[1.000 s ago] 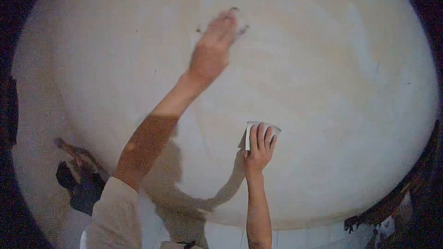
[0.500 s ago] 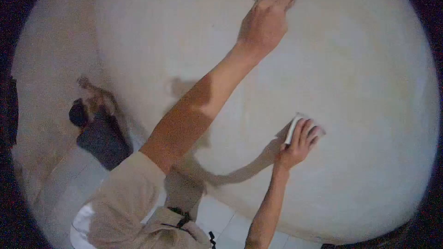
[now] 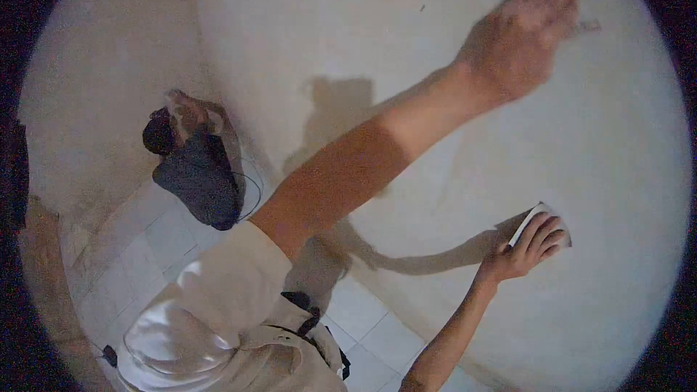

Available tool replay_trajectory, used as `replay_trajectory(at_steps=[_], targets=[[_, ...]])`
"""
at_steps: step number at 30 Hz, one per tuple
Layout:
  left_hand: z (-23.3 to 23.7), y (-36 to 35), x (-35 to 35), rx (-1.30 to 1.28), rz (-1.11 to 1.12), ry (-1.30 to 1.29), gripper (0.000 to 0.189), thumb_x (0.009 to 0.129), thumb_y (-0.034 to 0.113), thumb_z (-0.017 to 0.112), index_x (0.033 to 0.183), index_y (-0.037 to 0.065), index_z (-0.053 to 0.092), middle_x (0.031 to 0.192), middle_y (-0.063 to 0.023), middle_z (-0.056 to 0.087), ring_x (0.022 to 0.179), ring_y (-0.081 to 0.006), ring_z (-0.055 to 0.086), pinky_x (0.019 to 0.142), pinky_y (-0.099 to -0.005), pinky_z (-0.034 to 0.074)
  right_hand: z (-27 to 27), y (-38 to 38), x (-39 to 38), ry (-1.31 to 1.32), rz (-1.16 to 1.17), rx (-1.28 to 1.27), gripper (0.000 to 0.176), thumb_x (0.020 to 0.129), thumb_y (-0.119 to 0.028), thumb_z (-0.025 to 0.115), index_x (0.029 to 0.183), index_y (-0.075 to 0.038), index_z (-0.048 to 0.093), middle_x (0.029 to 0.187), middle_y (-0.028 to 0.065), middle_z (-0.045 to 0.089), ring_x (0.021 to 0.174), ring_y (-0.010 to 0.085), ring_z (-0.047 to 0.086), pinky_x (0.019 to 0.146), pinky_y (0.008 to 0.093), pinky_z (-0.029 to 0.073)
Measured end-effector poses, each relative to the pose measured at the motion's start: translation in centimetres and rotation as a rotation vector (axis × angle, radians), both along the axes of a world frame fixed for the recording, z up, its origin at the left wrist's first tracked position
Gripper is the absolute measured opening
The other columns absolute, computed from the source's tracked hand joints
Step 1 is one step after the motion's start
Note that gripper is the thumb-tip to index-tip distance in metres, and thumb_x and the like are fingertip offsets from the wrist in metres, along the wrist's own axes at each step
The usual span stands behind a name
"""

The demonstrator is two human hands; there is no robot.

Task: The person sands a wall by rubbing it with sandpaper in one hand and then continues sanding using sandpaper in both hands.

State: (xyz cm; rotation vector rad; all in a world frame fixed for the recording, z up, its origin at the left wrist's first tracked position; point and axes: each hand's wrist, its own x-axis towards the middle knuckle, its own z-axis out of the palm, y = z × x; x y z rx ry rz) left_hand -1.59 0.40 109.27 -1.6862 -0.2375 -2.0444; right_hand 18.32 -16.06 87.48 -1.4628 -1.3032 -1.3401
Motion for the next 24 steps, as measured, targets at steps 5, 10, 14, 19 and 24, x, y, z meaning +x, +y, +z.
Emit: replay_trajectory(at_steps=[5, 10, 14, 19, 24], targets=[[0.7, 2.2, -2.5, 0.007, -0.060, 0.014, 0.042, 0.082, 0.003, 0.051, 0.123, -0.007, 0.054, 0.134, -0.0229, 0.053, 0.128, -0.0347, 0.049, 0.111, -0.0446, 0.036, 0.0, -0.2, 0.1, 0.014, -0.053, -0.027, 0.062, 0.100, -0.050, 0.030, 0.139, -0.007, 0.051, 0.150, 0.0153, 0.041, 0.141, 0.0381, 0.032, 0.115, 0.0561, 0.020], [0.2, 0.1, -1.5, 0.040, -0.022, 0.193, 0.043, 0.085, 0.001, 0.048, 0.126, -0.008, 0.053, 0.135, -0.0232, 0.052, 0.131, -0.0329, 0.046, 0.113, -0.0428, 0.034, -0.3, -0.2, -0.2, 0.045, -0.097, -0.025, 0.065, 0.099, -0.052, 0.032, 0.138, -0.004, 0.051, 0.148, 0.0173, 0.043, 0.140, 0.0383, 0.033, 0.116, 0.0552, 0.020], [1.0, 3.5, -4.4, 0.043, -0.034, 0.138, 0.042, 0.084, 0.001, 0.049, 0.125, -0.007, 0.055, 0.135, -0.0208, 0.054, 0.131, -0.0325, 0.047, 0.113, -0.0427, 0.035, 0.2, -0.5, -0.6, 0.020, -0.044, -0.036, 0.070, 0.100, -0.055, 0.027, 0.136, -0.001, 0.052, 0.147, 0.0185, 0.043, 0.140, 0.0402, 0.032, 0.115, 0.0566, 0.020], [-0.4, 1.4, -3.9, 0.040, 0.053, 0.280, 0.043, 0.082, 0.002, 0.052, 0.125, -0.005, 0.057, 0.135, -0.0184, 0.055, 0.131, -0.0315, 0.047, 0.111, -0.0413, 0.038, 0.3, -0.1, -1.3, 0.084, -0.105, -0.028, 0.081, 0.098, -0.064, 0.016, 0.135, -0.002, 0.053, 0.147, 0.0179, 0.043, 0.141, 0.0416, 0.029, 0.114, 0.0590, 0.018], [1.5, 4.1, -6.8, -0.034, 0.039, 0.075, 0.051, 0.080, -0.003, 0.052, 0.131, 0.000, 0.054, 0.140, -0.0164, 0.051, 0.131, -0.0310, 0.048, 0.112, -0.0424, 0.037, 0.7, -0.2, -1.5, 0.080, -0.109, -0.012, 0.080, 0.098, -0.062, 0.017, 0.134, -0.001, 0.054, 0.146, 0.0193, 0.045, 0.141, 0.0420, 0.031, 0.114, 0.0586, 0.019]])
